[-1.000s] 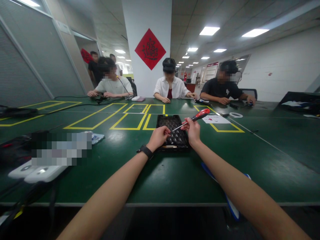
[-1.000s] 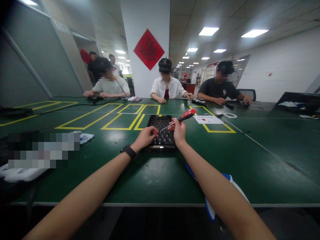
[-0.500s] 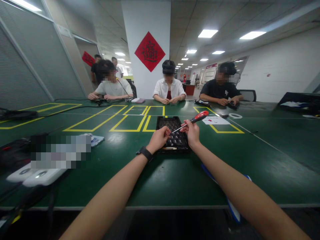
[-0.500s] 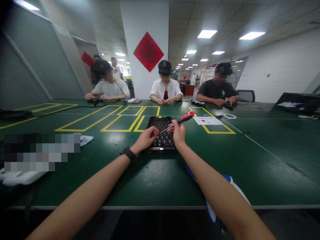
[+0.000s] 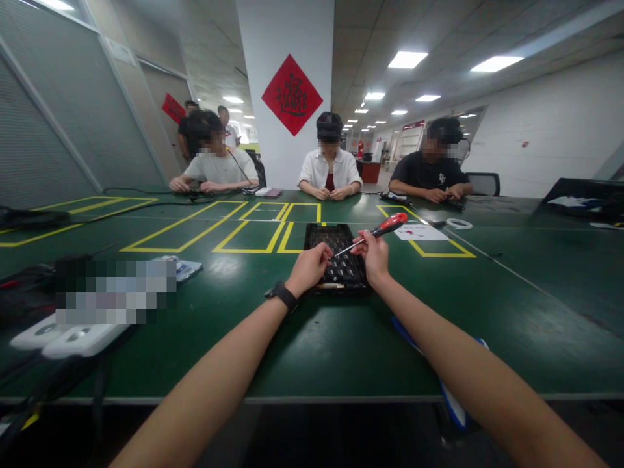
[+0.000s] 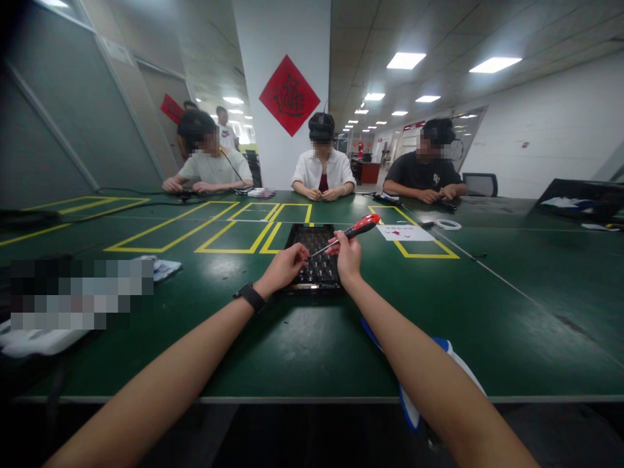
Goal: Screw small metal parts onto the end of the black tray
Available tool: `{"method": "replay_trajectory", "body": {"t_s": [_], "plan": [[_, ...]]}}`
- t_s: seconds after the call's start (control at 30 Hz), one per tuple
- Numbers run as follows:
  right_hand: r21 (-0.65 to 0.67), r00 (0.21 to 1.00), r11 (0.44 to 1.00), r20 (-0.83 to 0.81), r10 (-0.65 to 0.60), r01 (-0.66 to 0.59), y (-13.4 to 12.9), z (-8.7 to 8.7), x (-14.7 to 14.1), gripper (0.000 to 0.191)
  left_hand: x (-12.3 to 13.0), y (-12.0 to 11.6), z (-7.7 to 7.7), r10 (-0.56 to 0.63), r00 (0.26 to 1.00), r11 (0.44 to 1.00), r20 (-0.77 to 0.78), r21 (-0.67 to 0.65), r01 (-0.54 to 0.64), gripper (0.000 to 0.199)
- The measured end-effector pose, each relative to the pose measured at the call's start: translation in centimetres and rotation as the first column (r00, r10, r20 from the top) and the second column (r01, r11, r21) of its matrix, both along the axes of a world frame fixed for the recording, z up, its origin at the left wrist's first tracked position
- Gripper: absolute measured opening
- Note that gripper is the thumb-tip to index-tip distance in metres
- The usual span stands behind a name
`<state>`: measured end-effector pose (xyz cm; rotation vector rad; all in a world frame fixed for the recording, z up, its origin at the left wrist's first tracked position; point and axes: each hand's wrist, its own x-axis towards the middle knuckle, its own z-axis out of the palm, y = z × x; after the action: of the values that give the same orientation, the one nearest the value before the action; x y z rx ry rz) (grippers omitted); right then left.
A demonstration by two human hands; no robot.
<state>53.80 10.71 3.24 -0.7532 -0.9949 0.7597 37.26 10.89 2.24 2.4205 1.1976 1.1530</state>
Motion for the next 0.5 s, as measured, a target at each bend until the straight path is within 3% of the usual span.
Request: {"method": "replay_trajectory", "body": {"t_s": [0.3, 0.5], "plan": [[-0.014, 1.000, 1.000, 0.024, -0.003, 0.004, 0.0, 0.1, -0.2, 0.029, 0.0, 0.2, -0.3, -0.013, 1.000, 1.000, -0.005, 0.026, 0.013, 0.020], [0.036, 0.986, 0.999, 0.166, 0.032, -0.038, -0.9, 0.6, -1.1, 0.033, -0.1, 0.1, -0.3, -0.007, 0.999, 1.000, -0.048, 0.013, 0.008, 0.024]]}}
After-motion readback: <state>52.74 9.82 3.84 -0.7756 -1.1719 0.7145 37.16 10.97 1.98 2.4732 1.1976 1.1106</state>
